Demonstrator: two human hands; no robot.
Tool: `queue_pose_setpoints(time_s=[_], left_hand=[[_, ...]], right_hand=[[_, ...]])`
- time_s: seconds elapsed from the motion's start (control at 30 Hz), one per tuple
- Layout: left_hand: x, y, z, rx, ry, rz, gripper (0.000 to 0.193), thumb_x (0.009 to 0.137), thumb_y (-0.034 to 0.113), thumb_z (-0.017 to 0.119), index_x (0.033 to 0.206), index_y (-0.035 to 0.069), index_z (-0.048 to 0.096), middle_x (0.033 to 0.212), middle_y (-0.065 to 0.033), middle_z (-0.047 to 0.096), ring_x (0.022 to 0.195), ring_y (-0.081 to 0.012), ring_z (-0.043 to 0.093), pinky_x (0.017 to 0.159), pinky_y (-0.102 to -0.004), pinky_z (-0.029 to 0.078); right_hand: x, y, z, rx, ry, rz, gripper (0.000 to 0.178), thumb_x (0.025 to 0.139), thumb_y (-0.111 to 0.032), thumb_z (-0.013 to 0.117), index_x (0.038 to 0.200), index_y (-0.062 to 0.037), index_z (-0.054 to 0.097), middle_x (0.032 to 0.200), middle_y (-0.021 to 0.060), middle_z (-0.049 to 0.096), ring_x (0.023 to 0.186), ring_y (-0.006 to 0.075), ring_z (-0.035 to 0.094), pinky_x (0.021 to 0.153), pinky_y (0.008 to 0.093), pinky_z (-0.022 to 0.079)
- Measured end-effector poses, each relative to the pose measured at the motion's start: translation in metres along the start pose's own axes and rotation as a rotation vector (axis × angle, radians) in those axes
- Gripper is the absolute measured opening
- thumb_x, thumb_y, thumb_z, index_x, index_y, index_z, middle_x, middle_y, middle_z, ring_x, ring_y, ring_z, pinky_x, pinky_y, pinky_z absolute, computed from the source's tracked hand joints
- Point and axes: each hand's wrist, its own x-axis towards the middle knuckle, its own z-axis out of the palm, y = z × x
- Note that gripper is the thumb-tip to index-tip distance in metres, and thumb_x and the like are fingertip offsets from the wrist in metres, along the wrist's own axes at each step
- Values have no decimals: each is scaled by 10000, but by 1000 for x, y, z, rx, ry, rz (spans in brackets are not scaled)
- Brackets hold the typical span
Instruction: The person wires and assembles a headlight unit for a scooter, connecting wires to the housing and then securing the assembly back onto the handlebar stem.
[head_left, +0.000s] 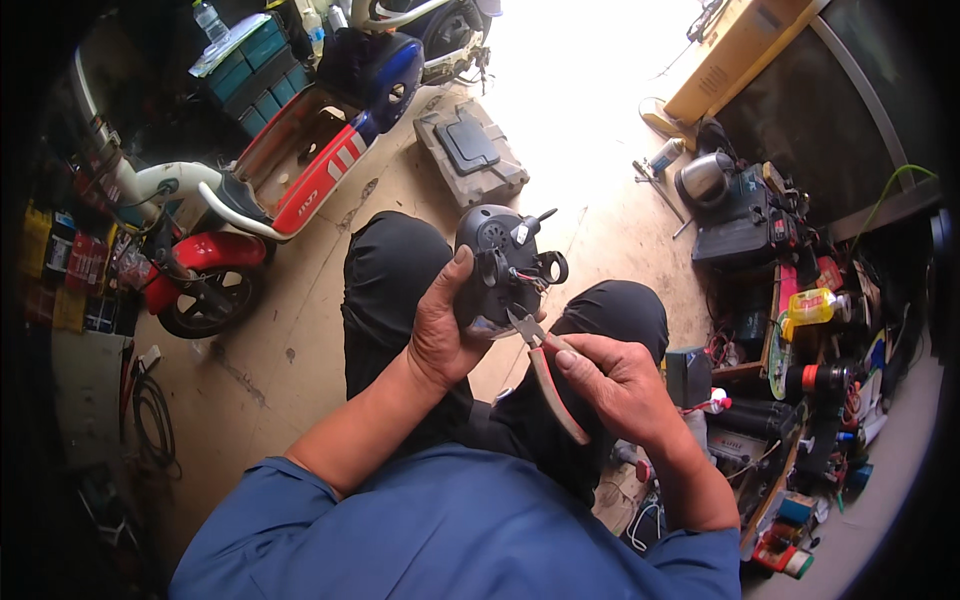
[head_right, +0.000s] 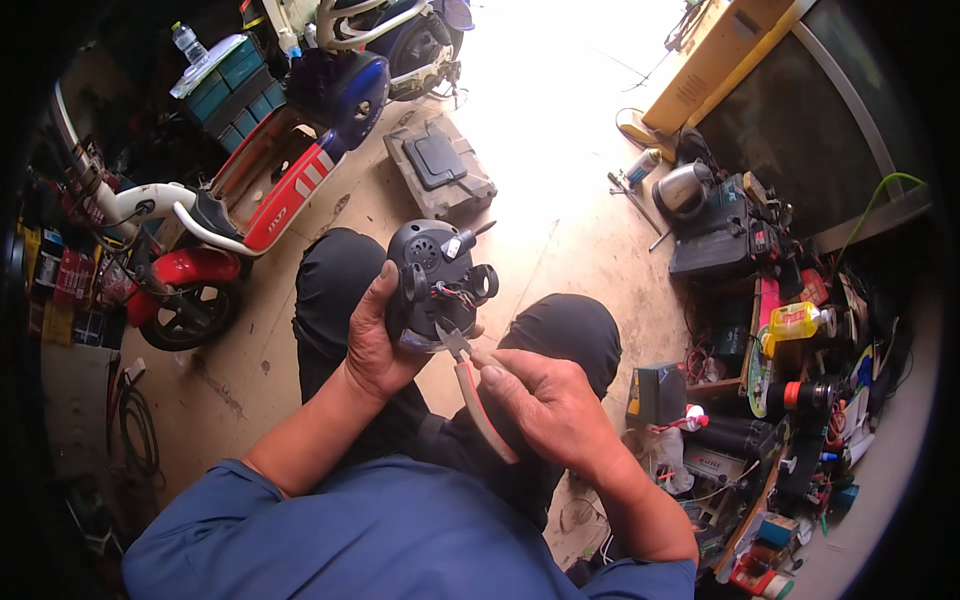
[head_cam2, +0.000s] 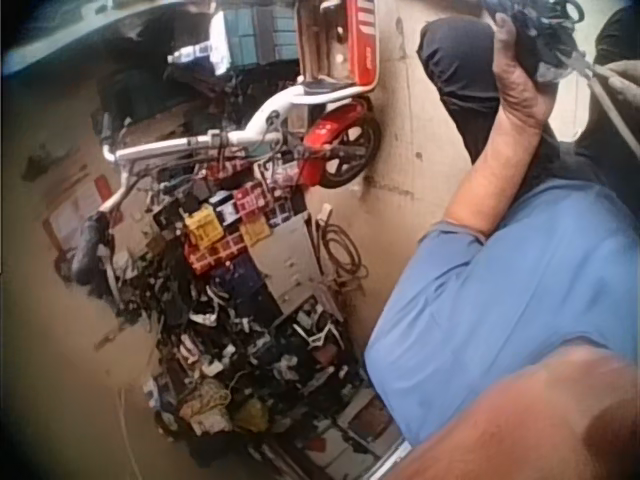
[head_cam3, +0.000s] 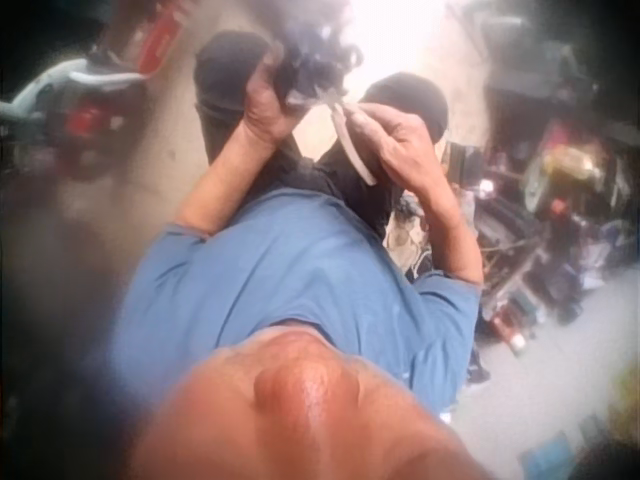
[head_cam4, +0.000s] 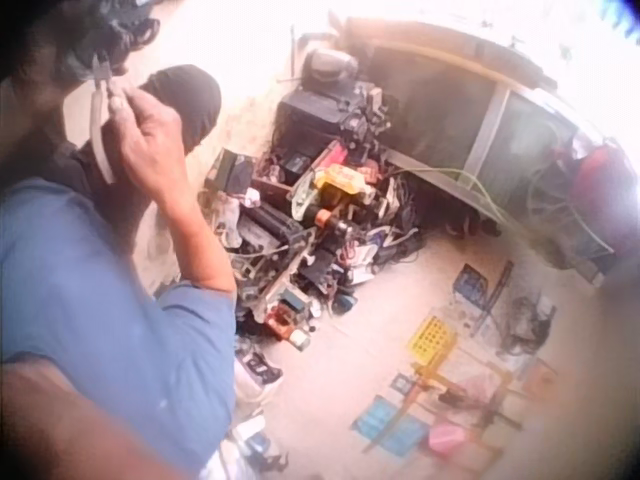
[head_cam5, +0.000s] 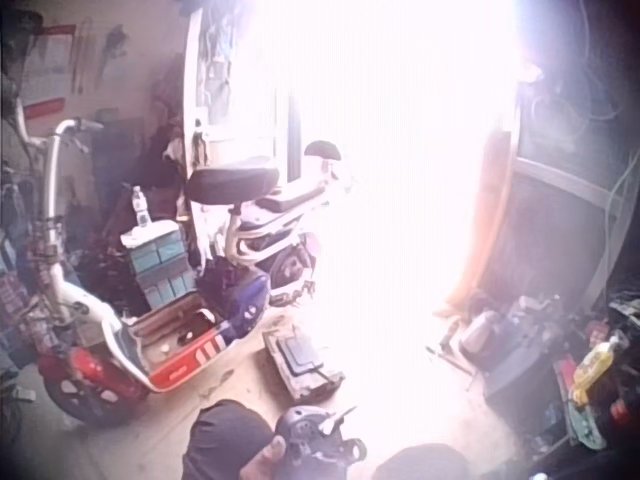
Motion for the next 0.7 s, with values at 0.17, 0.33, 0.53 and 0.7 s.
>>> queue_pose_setpoints(time_s=[0.17,0.33,0.53,0.7], left_hand=[[1,2,-7,50,-7,-15,601,1032,497,634,1399,23,589,1164,-155,742,1034,-283,740,942,-475,603],[7,-3,-18,103,-51,-63,543,1050,462,620,1374,27,604,1150,-136,750,1055,-256,734,990,-428,570],[11,-13,-16,124,-39,-22,545,1058,434,606,1424,32,573,1221,-139,727,1128,-257,711,1053,-411,542],[16,-19,-21,138,-37,-23,475,1059,421,620,1379,69,609,1218,-83,722,1123,-207,689,1029,-371,523]], right_hand=[[6,-2,-1,8,-9,13,320,1077,-235,632,1222,26,748,903,99,763,850,94,637,798,302,541],[15,-18,-18,27,-104,199,363,1074,-268,630,1227,39,750,939,74,777,872,96,653,816,297,550],[20,-24,-19,-256,-40,71,371,1044,-307,634,1114,29,774,870,217,761,792,251,740,768,380,567],[18,-16,-7,-317,76,-12,343,1037,-279,622,1051,29,774,865,266,728,802,395,739,754,442,563]])
